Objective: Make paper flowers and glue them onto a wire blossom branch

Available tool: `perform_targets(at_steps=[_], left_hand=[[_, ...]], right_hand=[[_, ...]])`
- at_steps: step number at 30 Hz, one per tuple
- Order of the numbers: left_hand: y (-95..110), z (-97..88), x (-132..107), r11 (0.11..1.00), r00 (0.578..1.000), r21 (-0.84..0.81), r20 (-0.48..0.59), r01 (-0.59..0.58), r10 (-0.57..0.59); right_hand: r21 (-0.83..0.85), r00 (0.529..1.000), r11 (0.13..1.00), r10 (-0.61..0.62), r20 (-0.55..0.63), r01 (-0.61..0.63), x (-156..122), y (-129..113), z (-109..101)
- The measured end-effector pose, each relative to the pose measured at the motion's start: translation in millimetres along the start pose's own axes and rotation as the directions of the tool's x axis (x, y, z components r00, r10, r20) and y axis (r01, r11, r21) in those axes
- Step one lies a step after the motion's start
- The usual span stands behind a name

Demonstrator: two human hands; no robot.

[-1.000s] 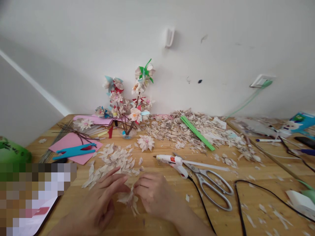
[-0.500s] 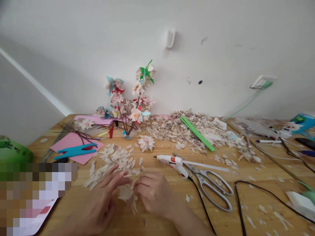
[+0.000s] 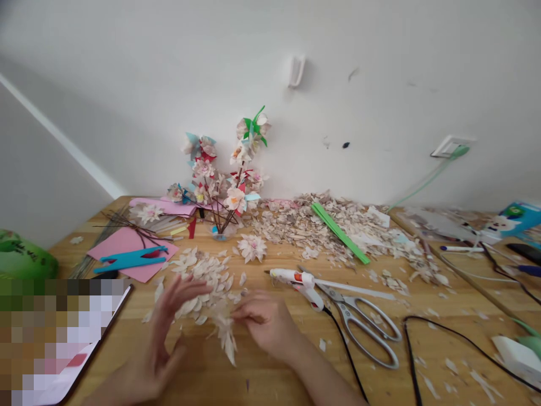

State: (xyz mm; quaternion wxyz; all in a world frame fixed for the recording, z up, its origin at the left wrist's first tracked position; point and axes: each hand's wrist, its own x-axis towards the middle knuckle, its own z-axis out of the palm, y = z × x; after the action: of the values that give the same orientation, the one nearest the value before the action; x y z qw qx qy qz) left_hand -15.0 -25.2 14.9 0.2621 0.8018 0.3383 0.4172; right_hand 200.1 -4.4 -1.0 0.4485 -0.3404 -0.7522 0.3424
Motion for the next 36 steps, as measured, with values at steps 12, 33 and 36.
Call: perform_targets(at_steps=[12,33,36], left_hand=[[1.7,1.1,15.9,0.06,0.822,-0.863,0.454,0.502,-0.343],[-5.3,0.7,15.1,-0.324,0.745,-0.846,0.528,0.423,-0.407],[-3.7,2.4,15.2,-0.314,0.741,-0.839,0.542,0.445,-0.398]], right_hand=[[0.455,0.875,0.749,0.425,0.229,-0.483,-4.2,17.4,22.5],[0.599,0.748,0.529,0.636,0.188,-0.601,-5.1,12.1,19.2],[0.573,0.761,0.563,0.624,0.178,-0.596,-2.5,10.7,19.3]])
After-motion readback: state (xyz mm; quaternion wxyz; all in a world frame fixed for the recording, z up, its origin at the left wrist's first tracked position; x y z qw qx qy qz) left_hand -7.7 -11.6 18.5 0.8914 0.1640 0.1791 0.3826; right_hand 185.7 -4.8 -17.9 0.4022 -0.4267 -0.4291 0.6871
